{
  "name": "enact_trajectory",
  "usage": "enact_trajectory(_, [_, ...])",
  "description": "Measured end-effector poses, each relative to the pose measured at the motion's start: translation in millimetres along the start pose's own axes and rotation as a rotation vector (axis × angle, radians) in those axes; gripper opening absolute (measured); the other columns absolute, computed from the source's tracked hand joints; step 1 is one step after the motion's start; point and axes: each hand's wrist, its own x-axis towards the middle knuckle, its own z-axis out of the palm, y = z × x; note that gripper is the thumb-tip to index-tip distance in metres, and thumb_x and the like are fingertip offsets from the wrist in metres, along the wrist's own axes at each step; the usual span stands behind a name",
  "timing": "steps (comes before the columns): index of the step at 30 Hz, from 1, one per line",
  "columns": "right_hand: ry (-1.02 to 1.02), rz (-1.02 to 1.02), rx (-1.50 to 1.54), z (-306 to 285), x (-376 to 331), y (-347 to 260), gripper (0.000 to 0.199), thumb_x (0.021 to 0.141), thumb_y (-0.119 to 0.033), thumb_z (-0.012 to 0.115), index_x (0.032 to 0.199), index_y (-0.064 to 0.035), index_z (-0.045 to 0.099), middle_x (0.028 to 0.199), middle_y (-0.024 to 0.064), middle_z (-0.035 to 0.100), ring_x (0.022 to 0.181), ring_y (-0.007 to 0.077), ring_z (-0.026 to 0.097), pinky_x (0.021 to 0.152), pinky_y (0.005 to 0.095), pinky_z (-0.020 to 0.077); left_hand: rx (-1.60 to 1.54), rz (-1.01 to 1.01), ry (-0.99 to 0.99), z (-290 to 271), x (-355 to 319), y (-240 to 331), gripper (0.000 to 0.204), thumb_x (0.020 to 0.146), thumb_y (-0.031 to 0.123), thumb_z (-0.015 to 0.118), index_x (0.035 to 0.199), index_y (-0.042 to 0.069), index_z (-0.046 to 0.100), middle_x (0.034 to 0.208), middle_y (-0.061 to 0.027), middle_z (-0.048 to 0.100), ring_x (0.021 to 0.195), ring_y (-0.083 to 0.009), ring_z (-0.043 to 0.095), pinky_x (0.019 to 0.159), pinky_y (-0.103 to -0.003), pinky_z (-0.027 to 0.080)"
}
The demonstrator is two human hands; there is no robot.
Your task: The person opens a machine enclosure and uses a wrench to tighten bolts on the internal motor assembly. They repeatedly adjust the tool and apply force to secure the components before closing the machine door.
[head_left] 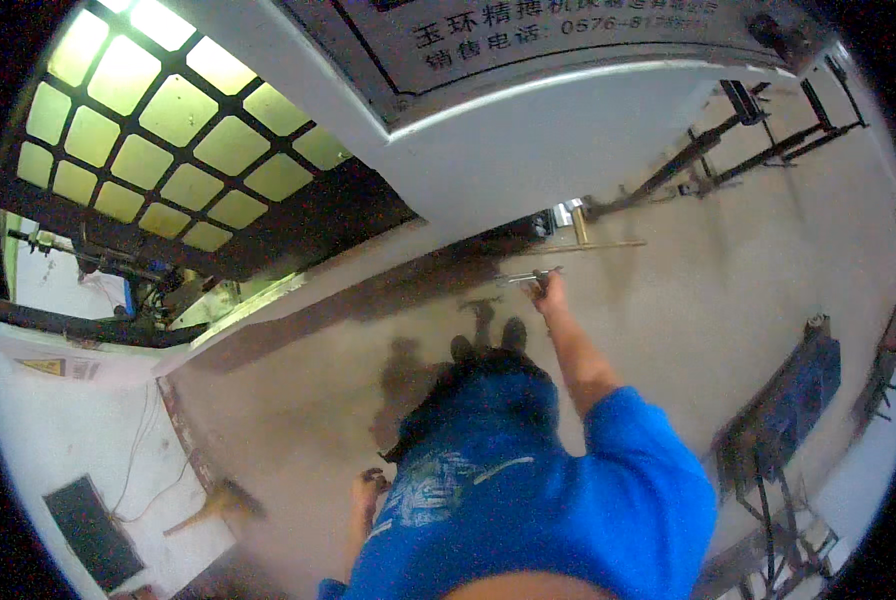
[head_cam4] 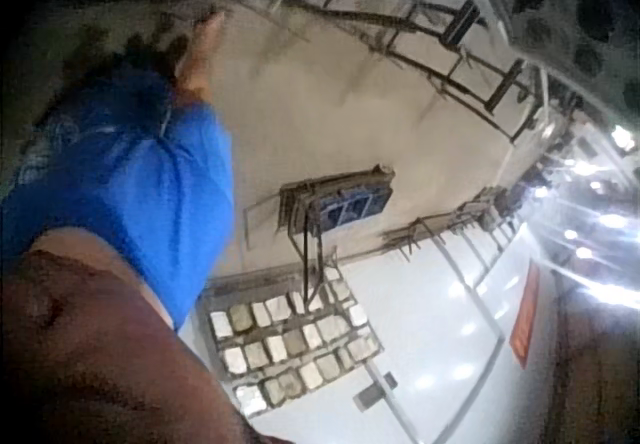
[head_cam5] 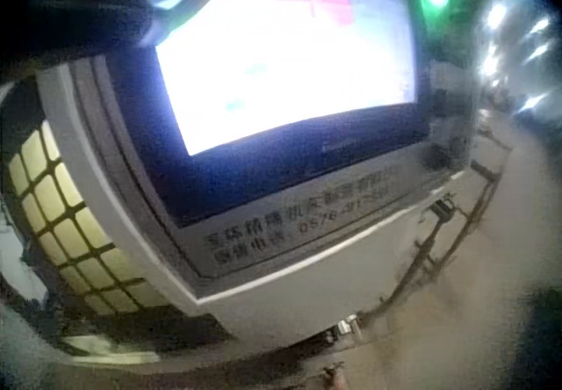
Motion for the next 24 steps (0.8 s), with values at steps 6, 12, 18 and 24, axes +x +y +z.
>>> enact_trajectory(6, [-0.197,-0.126,-0.013,5,86,-9,0.027,0.072,-0.031,0.046,0.087,-0.0077,0.046,0.078,0.0081,0.049,0.065,0.0208,0.049,0.055,0.0329,0.0439,-0.089,0.242,0.088,-1,11,50,0.021,0.068,0.006,0.049,0.088,0.0,0.053,0.071,-0.0101,0.058,0.064,-0.0165,0.055,0.058,-0.027,0.042])
enact_trajectory(12, [-0.379,-0.226,-0.157,26,134,-23,0.031,0.075,-0.023,0.044,0.1,-0.0053,0.044,0.095,0.0102,0.049,0.082,0.0263,0.048,0.068,0.0387,0.0428,0.117,0.124,0.192,-8,31,12,0.024,0.064,0.003,0.048,0.087,-0.003,0.052,0.064,-0.0119,0.057,0.062,-0.0152,0.056,0.057,-0.025,0.043])
enact_trajectory(18, [-0.357,-0.188,-0.035,20,188,-44,0.03,0.072,-0.025,0.047,0.096,-0.0063,0.047,0.091,0.0082,0.049,0.081,0.0235,0.047,0.066,0.0386,0.04,-0.006,0.011,0.182,2,38,-40,0.028,0.061,0.004,0.05,0.088,-0.003,0.052,0.063,-0.0126,0.057,0.057,-0.0161,0.056,0.052,-0.025,0.044])
enact_trajectory(24, [-0.166,-0.098,-0.32,18,151,-8,0.03,0.071,-0.029,0.047,0.093,-0.0082,0.044,0.069,0.0079,0.043,0.06,0.0219,0.043,0.05,0.0339,0.0374,-0.101,0.012,0.113,-7,47,-50,0.028,0.059,0.007,0.051,0.086,0.002,0.055,0.061,-0.0108,0.057,0.054,-0.0143,0.056,0.05,-0.026,0.043])
